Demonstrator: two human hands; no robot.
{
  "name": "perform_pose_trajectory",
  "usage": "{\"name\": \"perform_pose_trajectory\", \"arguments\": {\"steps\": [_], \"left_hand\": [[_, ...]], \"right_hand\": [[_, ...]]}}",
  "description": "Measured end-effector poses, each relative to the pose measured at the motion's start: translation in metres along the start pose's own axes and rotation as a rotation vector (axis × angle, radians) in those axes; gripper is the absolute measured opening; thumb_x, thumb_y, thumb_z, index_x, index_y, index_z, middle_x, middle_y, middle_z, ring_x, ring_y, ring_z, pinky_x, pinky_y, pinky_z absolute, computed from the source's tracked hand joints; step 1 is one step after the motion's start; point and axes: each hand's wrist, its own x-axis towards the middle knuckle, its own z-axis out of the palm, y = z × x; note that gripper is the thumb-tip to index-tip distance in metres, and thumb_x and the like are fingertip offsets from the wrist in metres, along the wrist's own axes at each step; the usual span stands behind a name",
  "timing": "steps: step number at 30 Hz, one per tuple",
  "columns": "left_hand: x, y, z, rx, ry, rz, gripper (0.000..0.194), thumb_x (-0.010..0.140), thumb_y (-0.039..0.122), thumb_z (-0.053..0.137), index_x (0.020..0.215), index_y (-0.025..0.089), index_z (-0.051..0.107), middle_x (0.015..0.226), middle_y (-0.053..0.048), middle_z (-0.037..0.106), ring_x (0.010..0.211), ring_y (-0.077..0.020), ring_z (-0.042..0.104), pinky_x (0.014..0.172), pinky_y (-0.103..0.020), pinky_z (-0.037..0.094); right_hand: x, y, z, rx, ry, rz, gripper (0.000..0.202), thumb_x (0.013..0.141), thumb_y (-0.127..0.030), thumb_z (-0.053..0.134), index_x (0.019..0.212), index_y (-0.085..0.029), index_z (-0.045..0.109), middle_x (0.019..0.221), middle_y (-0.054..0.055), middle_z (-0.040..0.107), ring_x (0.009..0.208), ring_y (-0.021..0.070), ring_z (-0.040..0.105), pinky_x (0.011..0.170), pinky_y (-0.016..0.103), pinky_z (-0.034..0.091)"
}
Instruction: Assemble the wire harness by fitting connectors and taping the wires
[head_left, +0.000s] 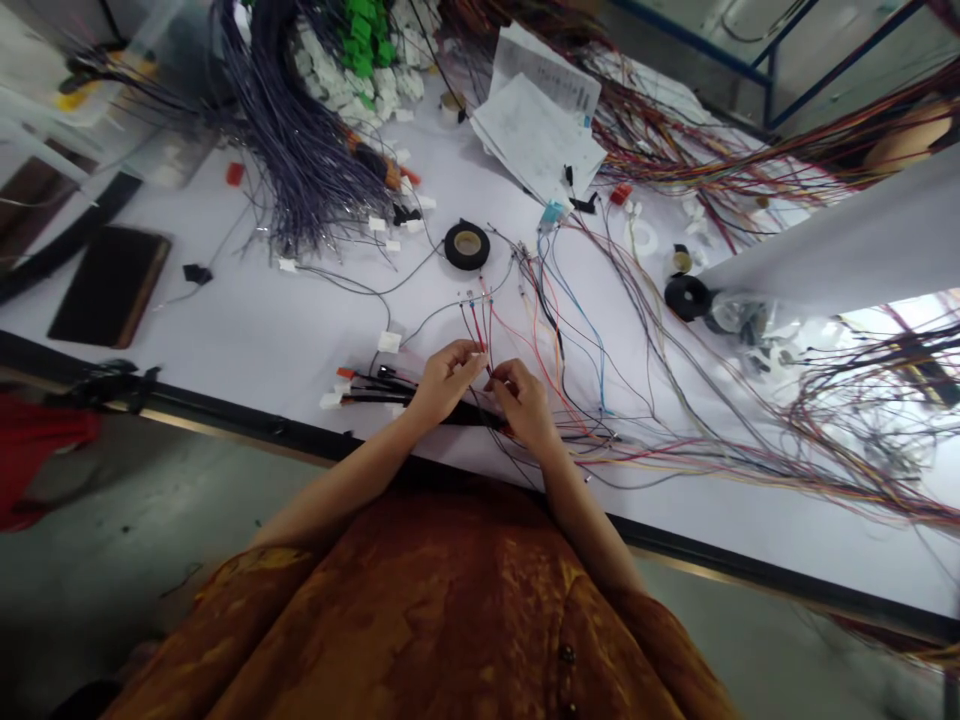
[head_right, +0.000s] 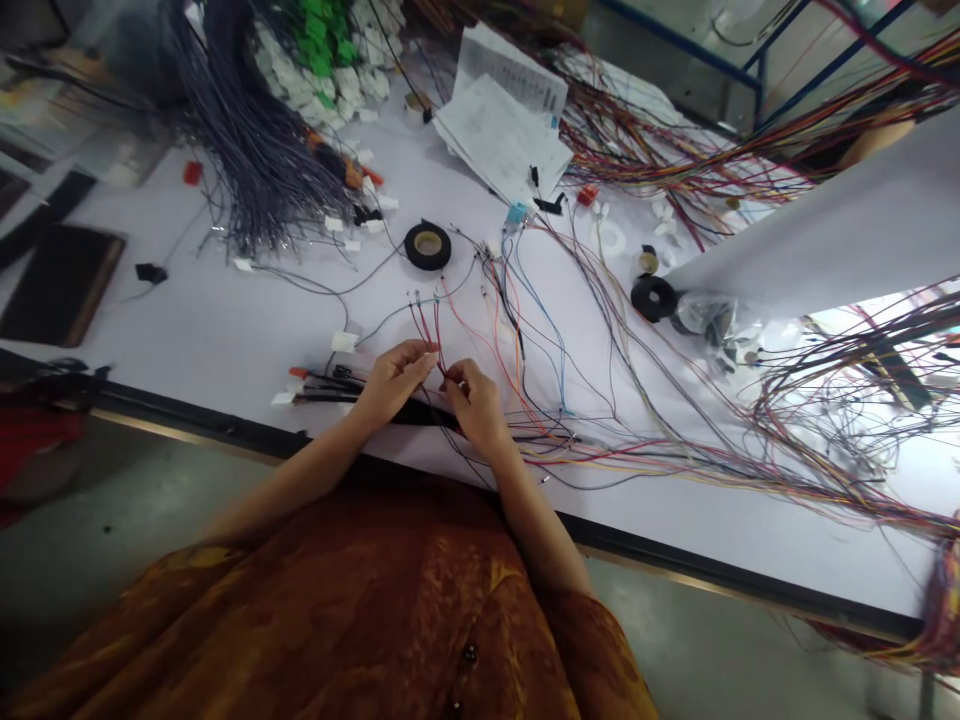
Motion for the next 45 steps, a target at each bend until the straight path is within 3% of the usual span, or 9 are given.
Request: {"name": "perform_pose_trajectory", "arguments": {"steps": [7,14,25,28,31,36,41,45], "left_hand": [[0.002,0.003,0.005,-0.024,-0.013,0.014,0.03,0.085,0.042,0.063,0.072,0.017,0.054,0.057,0.005,0.044,0.049,-0.0071,0.033,0.046,-0.023,0.024],[0.002,0.0,0.004,-0.083,-0.019,0.0,0.033,0.086,0.048,0.06,0.077,0.016,0.058,0.056,0.005,0.043,0.047,-0.007,0.03,0.045,-0.023,0.021],[0.002,-0.002,0.003,-0.088,-0.012,0.012,0.029,0.087,0.045,0.061,0.078,0.017,0.056,0.056,0.004,0.044,0.046,-0.0065,0.031,0.043,-0.022,0.022],[0.002,-0.002,0.003,-0.102,-0.008,-0.011,0.028,0.086,0.044,0.062,0.078,0.018,0.055,0.056,0.005,0.044,0.046,-0.0063,0.031,0.043,-0.022,0.022],[0.002,-0.002,0.003,-0.116,-0.002,-0.025,0.028,0.084,0.044,0.063,0.077,0.018,0.055,0.056,0.005,0.044,0.045,-0.0064,0.031,0.043,-0.022,0.023],[0.002,-0.003,0.004,-0.109,0.021,-0.036,0.025,0.084,0.041,0.064,0.078,0.017,0.057,0.056,0.004,0.045,0.046,-0.0071,0.035,0.045,-0.022,0.025],[0.003,-0.005,0.003,-0.098,0.021,-0.037,0.023,0.085,0.039,0.063,0.079,0.017,0.058,0.057,0.004,0.046,0.047,-0.0072,0.034,0.044,-0.023,0.024],[0.002,-0.006,0.003,-0.099,0.03,-0.051,0.021,0.086,0.037,0.062,0.08,0.017,0.058,0.057,0.004,0.046,0.048,-0.0074,0.036,0.044,-0.022,0.024]], "right_hand": [[0.0,-0.003,-0.003,-0.064,0.017,-0.018,0.012,0.089,-0.026,0.048,0.084,-0.02,0.057,0.078,0.0,0.067,0.068,0.0136,0.056,0.067,0.026,0.041],[0.0,0.004,-0.001,0.001,0.034,0.026,0.009,0.088,-0.028,0.051,0.087,-0.021,0.056,0.079,-0.001,0.067,0.059,0.0119,0.052,0.057,0.025,0.037],[0.003,0.007,-0.002,0.119,0.031,0.067,0.016,0.086,-0.031,0.052,0.092,-0.02,0.062,0.08,0.0,0.067,0.072,0.0125,0.061,0.067,0.024,0.046],[0.003,0.007,-0.003,0.161,0.01,0.111,0.023,0.087,-0.036,0.053,0.098,-0.02,0.064,0.081,0.001,0.068,0.069,0.0126,0.06,0.059,0.023,0.044],[0.004,0.007,-0.003,0.171,0.005,0.132,0.023,0.086,-0.038,0.053,0.092,-0.019,0.065,0.08,0.002,0.068,0.063,0.0117,0.057,0.052,0.022,0.039],[0.005,0.01,-0.004,0.194,0.003,0.145,0.02,0.084,-0.038,0.056,0.091,-0.02,0.062,0.074,-0.001,0.066,0.044,0.0067,0.039,0.042,0.021,0.029],[0.005,0.013,-0.004,0.176,0.005,0.122,0.019,0.086,-0.038,0.054,0.087,-0.02,0.059,0.075,0.0,0.067,0.047,0.0071,0.044,0.043,0.021,0.031],[0.006,0.011,-0.005,0.221,-0.008,0.141,0.017,0.087,-0.038,0.052,0.085,-0.021,0.054,0.075,-0.001,0.068,0.04,0.005,0.039,0.04,0.021,0.029]]}}
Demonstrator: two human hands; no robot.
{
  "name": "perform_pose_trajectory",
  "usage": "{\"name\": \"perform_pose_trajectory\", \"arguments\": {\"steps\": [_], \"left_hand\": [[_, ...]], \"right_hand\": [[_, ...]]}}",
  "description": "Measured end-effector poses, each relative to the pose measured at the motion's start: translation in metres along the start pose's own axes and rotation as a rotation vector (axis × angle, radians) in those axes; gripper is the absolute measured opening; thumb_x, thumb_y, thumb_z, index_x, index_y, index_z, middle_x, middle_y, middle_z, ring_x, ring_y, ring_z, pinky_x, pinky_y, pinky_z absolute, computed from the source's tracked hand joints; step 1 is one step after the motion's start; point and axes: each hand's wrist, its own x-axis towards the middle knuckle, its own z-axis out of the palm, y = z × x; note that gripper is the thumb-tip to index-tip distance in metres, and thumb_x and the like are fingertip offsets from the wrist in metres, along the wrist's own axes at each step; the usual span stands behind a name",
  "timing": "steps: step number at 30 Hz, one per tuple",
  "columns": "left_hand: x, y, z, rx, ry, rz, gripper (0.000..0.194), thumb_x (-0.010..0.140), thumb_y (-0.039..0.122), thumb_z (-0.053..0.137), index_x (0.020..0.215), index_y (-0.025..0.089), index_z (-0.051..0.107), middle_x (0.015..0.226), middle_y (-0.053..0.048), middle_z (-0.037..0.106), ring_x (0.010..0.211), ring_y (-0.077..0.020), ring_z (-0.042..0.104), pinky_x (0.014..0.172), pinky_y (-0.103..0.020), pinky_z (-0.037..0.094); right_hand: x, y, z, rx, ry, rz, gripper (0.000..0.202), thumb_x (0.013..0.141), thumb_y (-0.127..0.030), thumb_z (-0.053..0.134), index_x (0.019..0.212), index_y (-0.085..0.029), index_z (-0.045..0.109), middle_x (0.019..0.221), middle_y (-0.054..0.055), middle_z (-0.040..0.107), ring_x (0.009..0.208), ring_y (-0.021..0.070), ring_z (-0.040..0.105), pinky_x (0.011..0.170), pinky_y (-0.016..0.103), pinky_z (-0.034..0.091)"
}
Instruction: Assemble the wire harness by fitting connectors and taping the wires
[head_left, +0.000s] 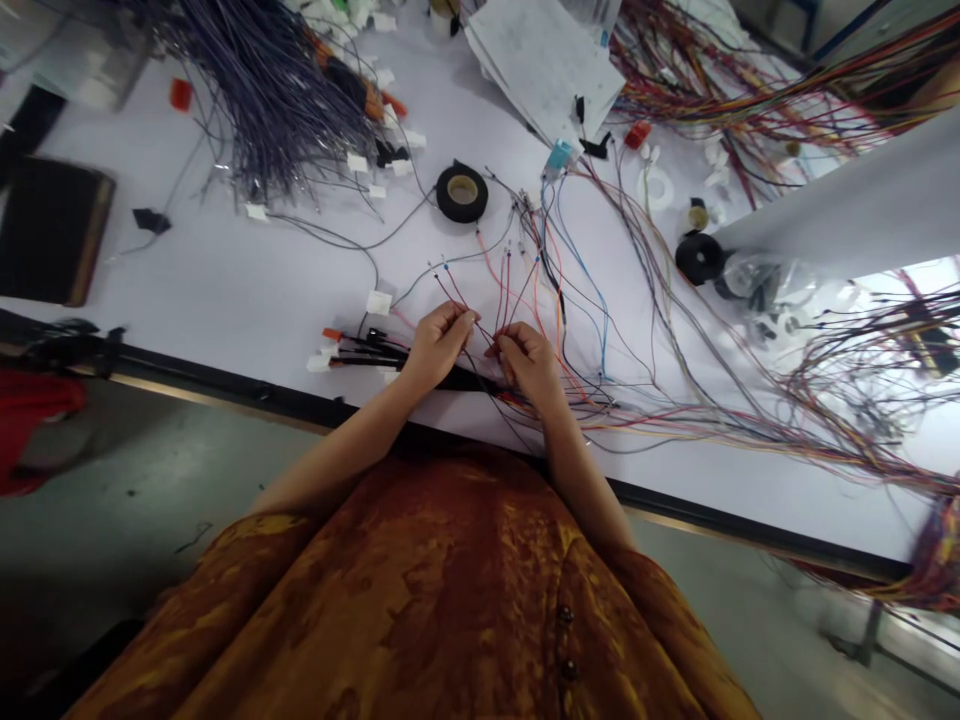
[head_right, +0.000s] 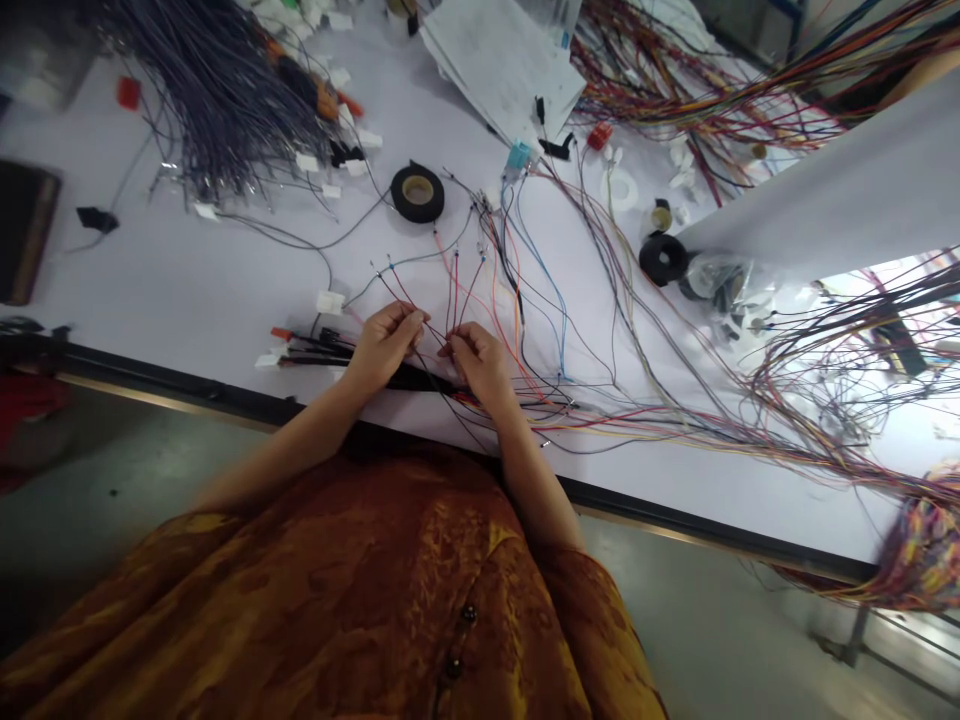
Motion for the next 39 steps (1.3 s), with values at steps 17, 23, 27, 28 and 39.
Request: {"name": "perform_pose_trajectory", "arguments": {"steps": [17,23,27,28,39], "left_hand": [[-0.0019,0.001,-0.0039,0.123,-0.087,0.037,0.019,0.084,0.032,0.06,0.092,0.015,0.066,0.058,0.003,0.048,0.049,-0.0085,0.035,0.047,-0.024,0.027],[-0.0015,0.0042,-0.003,0.303,-0.078,0.123,0.017,0.079,0.03,0.065,0.071,0.016,0.063,0.06,0.002,0.054,0.058,-0.0111,0.045,0.058,-0.025,0.036],[-0.001,0.005,-0.0009,0.315,-0.067,0.129,0.02,0.077,0.031,0.068,0.067,0.015,0.063,0.06,0.001,0.055,0.06,-0.0113,0.047,0.06,-0.025,0.038],[-0.0008,0.0047,-0.0005,0.316,-0.064,0.129,0.02,0.077,0.031,0.068,0.067,0.014,0.064,0.06,0.001,0.056,0.06,-0.0113,0.047,0.06,-0.025,0.038],[0.0004,-0.004,-0.0018,0.354,-0.094,0.096,0.015,0.079,0.028,0.063,0.076,0.014,0.067,0.067,0.0,0.061,0.062,-0.0121,0.05,0.059,-0.025,0.038]], "right_hand": [[0.0011,-0.0002,-0.0063,0.081,-0.076,-0.007,0.011,0.084,-0.032,0.055,0.085,-0.022,0.052,0.077,-0.002,0.069,0.041,0.0048,0.042,0.041,0.02,0.033],[0.0014,-0.0021,-0.0056,0.062,-0.077,0.019,0.012,0.082,-0.033,0.057,0.083,-0.022,0.051,0.076,-0.002,0.069,0.041,0.0057,0.042,0.041,0.021,0.033],[0.002,-0.0023,-0.0043,0.063,-0.08,0.023,0.013,0.081,-0.032,0.058,0.084,-0.022,0.05,0.075,-0.002,0.068,0.042,0.0061,0.042,0.041,0.022,0.033],[0.0021,-0.0019,-0.0041,0.065,-0.079,0.023,0.013,0.081,-0.032,0.058,0.084,-0.022,0.05,0.075,-0.002,0.068,0.042,0.006,0.042,0.041,0.022,0.033],[0.0,0.0022,-0.0058,-0.046,-0.043,-0.022,0.017,0.08,-0.031,0.06,0.095,-0.022,0.059,0.073,-0.003,0.061,0.048,0.0077,0.047,0.045,0.022,0.038]]}}
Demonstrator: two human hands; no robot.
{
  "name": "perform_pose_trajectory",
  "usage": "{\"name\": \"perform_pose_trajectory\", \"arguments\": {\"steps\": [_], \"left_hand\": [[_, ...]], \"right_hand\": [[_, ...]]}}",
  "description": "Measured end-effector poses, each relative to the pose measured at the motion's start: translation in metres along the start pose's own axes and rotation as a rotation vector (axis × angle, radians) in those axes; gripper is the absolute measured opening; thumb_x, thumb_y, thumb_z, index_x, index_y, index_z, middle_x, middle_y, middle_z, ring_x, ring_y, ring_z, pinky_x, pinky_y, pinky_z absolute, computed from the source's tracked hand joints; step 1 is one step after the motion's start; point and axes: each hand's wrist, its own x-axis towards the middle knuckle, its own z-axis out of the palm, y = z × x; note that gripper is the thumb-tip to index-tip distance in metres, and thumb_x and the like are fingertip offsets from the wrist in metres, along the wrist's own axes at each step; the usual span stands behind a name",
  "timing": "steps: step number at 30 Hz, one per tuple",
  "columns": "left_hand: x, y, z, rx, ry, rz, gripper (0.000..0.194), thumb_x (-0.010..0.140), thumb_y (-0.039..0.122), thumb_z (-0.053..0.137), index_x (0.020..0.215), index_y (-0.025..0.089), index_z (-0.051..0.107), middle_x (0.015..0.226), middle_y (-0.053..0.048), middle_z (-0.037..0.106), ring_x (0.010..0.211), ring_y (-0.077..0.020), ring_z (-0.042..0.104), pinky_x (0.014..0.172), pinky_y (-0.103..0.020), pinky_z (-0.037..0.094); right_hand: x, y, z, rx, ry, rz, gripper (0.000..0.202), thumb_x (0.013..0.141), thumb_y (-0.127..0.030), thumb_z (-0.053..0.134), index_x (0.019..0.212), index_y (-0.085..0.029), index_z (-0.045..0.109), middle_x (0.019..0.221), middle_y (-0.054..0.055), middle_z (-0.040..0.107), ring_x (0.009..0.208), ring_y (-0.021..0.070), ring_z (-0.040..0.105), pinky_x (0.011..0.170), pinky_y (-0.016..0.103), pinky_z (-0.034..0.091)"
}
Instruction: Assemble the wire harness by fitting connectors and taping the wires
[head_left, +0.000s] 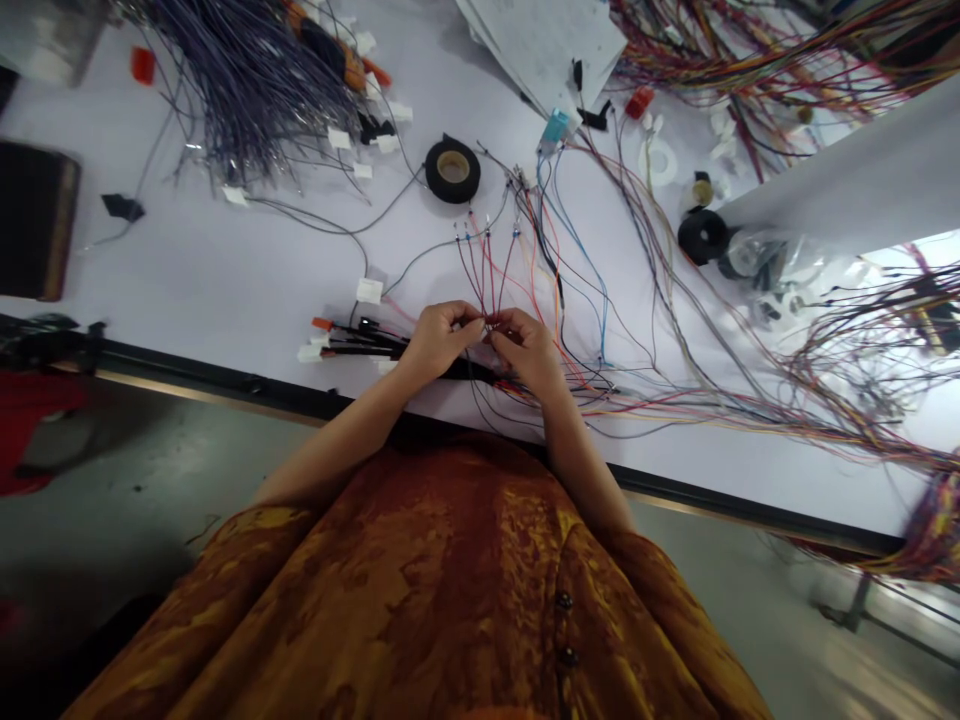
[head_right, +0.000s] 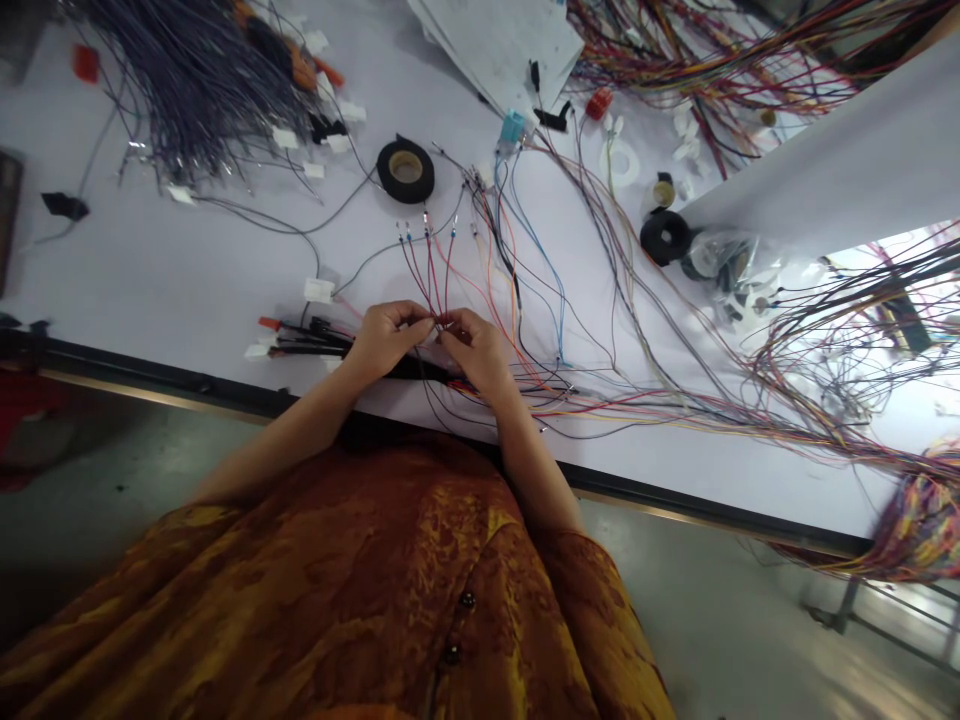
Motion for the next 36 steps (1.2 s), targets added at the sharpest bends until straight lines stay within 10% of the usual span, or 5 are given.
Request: {"name": "perform_pose_trajectory", "arguments": {"steps": [12,17,23,29,36], "left_hand": [[0.007,0.007,-0.025,-0.554,0.188,-0.18,0.03,0.082,0.032,0.069,0.069,0.019,0.045,0.054,0.007,0.038,0.04,-0.0036,0.027,0.036,-0.018,0.016],[-0.002,0.022,-0.036,-0.561,0.168,-0.139,0.028,0.08,0.035,0.074,0.071,0.017,0.055,0.054,0.006,0.045,0.04,-0.0016,0.03,0.035,-0.015,0.02],[-0.008,0.023,-0.042,-0.677,0.043,-0.106,0.026,0.08,0.04,0.075,0.089,0.016,0.069,0.065,0.003,0.056,0.049,-0.0025,0.047,0.044,-0.013,0.039],[-0.012,0.009,-0.057,-0.755,0.017,-0.153,0.035,0.071,0.039,0.084,0.096,0.017,0.074,0.091,-0.003,0.071,0.076,-0.0088,0.068,0.074,-0.02,0.057],[-0.012,0.005,-0.054,-0.737,0.184,-0.145,0.029,0.067,0.038,0.086,0.084,0.017,0.075,0.079,-0.001,0.071,0.063,-0.0051,0.062,0.058,-0.015,0.052]], "right_hand": [[-0.004,0.013,0.001,-0.056,0.183,0.026,0.007,0.082,-0.019,0.047,0.088,-0.023,0.045,0.066,-0.006,0.052,0.043,0.0078,0.045,0.046,0.024,0.038],[-0.009,-0.007,0.005,-0.182,0.482,-0.196,0.013,0.083,-0.022,0.055,0.092,-0.022,0.045,0.088,0.0,0.058,0.066,0.0094,0.056,0.062,0.026,0.046],[0.017,-0.042,0.032,-0.1,-0.084,-0.329,0.014,0.087,-0.027,0.058,0.097,-0.021,0.049,0.084,-0.001,0.063,0.078,0.0119,0.062,0.075,0.028,0.05],[0.028,-0.061,0.043,0.044,-0.015,-0.333,0.013,0.092,-0.03,0.052,0.083,-0.02,0.05,0.07,-0.003,0.056,0.059,0.0075,0.049,0.058,0.022,0.041],[0.011,-0.06,0.046,-0.14,-0.064,-0.342,0.014,0.089,-0.028,0.058,0.081,-0.018,0.062,0.07,-0.002,0.058,0.061,0.009,0.046,0.06,0.024,0.037]]}}
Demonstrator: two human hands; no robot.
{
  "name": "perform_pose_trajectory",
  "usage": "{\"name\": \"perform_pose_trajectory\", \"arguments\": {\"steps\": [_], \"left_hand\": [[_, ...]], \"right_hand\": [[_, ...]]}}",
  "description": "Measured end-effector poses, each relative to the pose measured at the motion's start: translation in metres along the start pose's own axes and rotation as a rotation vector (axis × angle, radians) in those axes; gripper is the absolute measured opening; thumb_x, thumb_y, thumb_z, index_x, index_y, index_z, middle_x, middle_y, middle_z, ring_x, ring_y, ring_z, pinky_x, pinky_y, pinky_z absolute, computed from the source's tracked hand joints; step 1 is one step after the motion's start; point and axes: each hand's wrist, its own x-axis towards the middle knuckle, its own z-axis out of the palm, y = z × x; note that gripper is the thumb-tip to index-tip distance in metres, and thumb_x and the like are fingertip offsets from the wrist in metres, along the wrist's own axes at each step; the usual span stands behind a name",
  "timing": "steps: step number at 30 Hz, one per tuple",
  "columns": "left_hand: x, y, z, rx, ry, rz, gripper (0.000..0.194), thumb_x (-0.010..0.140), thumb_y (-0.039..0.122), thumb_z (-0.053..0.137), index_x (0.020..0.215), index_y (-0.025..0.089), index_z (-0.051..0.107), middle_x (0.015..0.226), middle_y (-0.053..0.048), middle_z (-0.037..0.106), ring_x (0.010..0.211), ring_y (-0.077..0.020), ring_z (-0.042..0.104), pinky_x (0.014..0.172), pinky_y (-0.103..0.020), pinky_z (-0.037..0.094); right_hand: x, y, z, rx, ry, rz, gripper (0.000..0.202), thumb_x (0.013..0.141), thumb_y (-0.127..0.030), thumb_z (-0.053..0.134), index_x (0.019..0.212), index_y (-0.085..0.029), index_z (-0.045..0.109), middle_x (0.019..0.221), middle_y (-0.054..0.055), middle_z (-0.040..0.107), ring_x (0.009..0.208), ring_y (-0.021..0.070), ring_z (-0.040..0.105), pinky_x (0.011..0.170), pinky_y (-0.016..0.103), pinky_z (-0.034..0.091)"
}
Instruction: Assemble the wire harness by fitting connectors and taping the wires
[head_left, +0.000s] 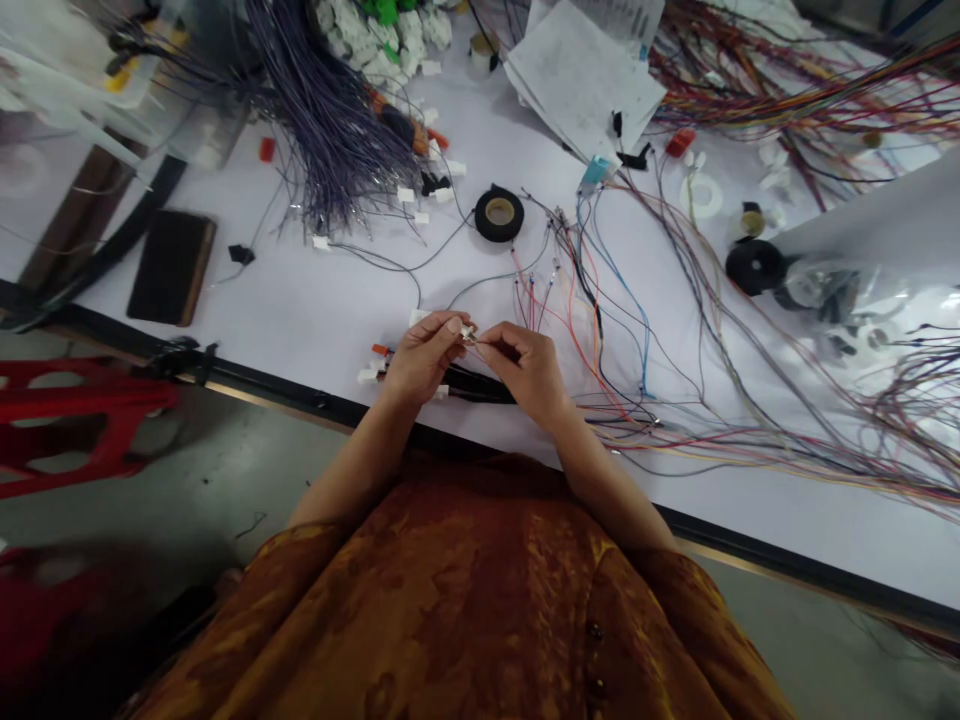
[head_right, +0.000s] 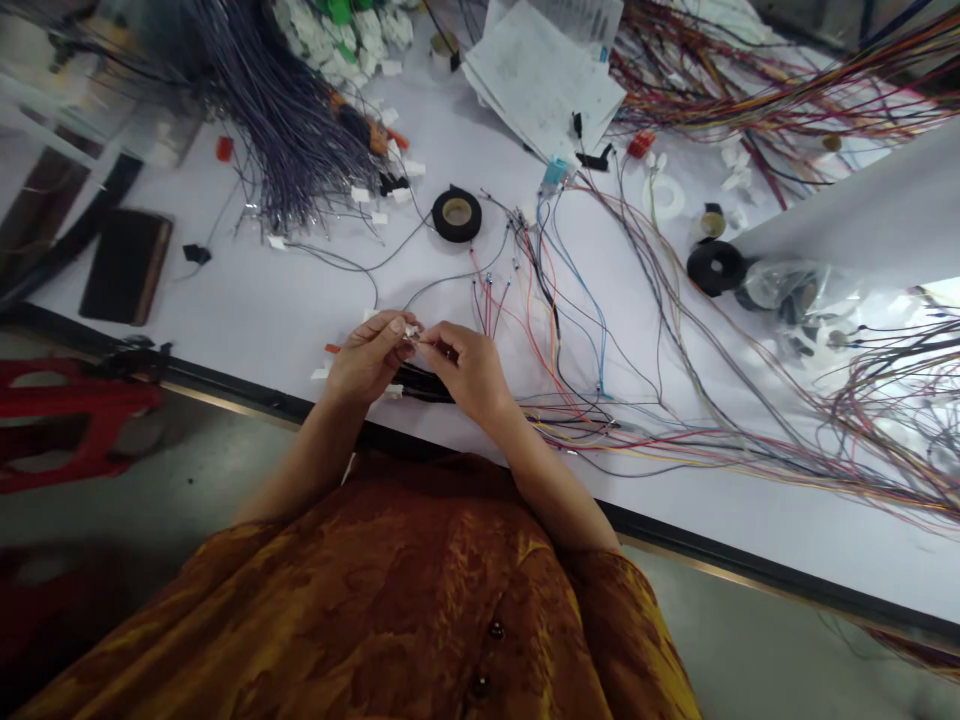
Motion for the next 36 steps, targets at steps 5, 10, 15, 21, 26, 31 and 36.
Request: {"name": "perform_pose_trajectory", "arguments": {"steps": [5,10,15,21,26,31,36], "left_hand": [[-0.002,0.002,0.002,-0.053,0.017,-0.038,0.028,0.064,0.037,0.088,0.078,0.018,0.073,0.081,-0.001,0.072,0.066,-0.0053,0.063,0.06,-0.014,0.052],[-0.006,0.001,0.001,-0.039,0.042,-0.028,0.028,0.064,0.038,0.088,0.076,0.018,0.071,0.083,-0.001,0.073,0.064,-0.0054,0.063,0.063,-0.016,0.054],[-0.008,0.001,0.0,0.03,0.05,0.026,0.026,0.066,0.036,0.087,0.078,0.018,0.072,0.084,-0.002,0.073,0.066,-0.0066,0.064,0.067,-0.019,0.055],[-0.007,-0.004,-0.006,0.044,-0.004,0.037,0.024,0.067,0.035,0.086,0.078,0.018,0.072,0.081,-0.001,0.073,0.065,-0.0074,0.064,0.065,-0.02,0.054],[-0.019,-0.002,0.002,0.274,0.053,0.184,0.013,0.075,0.031,0.079,0.082,0.021,0.075,0.085,-0.001,0.073,0.069,-0.0098,0.065,0.069,-0.024,0.054],[-0.025,0.001,0.007,0.467,0.087,0.292,0.007,0.078,0.024,0.076,0.084,0.021,0.076,0.085,-0.002,0.073,0.071,-0.0117,0.065,0.073,-0.026,0.053],[-0.023,-0.004,0.004,0.456,0.026,0.202,0.008,0.076,0.024,0.077,0.081,0.019,0.076,0.083,-0.003,0.073,0.071,-0.0115,0.065,0.073,-0.025,0.053]], "right_hand": [[-0.001,0.001,0.001,-0.135,0.034,0.015,0.014,0.087,-0.021,0.056,0.074,-0.018,0.058,0.069,-0.002,0.057,0.065,0.0108,0.049,0.064,0.025,0.038],[0.0,0.0,0.001,-0.145,0.024,0.018,0.013,0.087,-0.019,0.055,0.074,-0.019,0.057,0.067,-0.003,0.055,0.063,0.0102,0.047,0.064,0.025,0.036],[-0.001,-0.004,-0.002,-0.155,-0.018,0.009,0.014,0.086,-0.018,0.055,0.072,-0.018,0.057,0.066,-0.003,0.054,0.063,0.0095,0.046,0.063,0.024,0.035],[0.001,-0.002,-0.007,-0.011,-0.088,0.092,0.013,0.086,-0.02,0.055,0.073,-0.017,0.057,0.065,-0.004,0.053,0.06,0.0085,0.044,0.06,0.023,0.035],[-0.004,0.003,-0.002,-0.148,-0.038,0.024,0.016,0.087,-0.019,0.053,0.072,-0.018,0.054,0.067,-0.003,0.053,0.063,0.0098,0.046,0.063,0.025,0.034],[-0.011,0.006,0.0,-0.164,-0.039,-0.014,0.015,0.087,-0.019,0.053,0.072,-0.019,0.053,0.068,-0.003,0.053,0.064,0.01,0.046,0.064,0.024,0.035],[-0.013,0.008,-0.002,-0.102,-0.051,0.019,0.015,0.088,-0.021,0.053,0.073,-0.019,0.054,0.067,-0.003,0.053,0.064,0.01,0.047,0.064,0.024,0.036]]}}
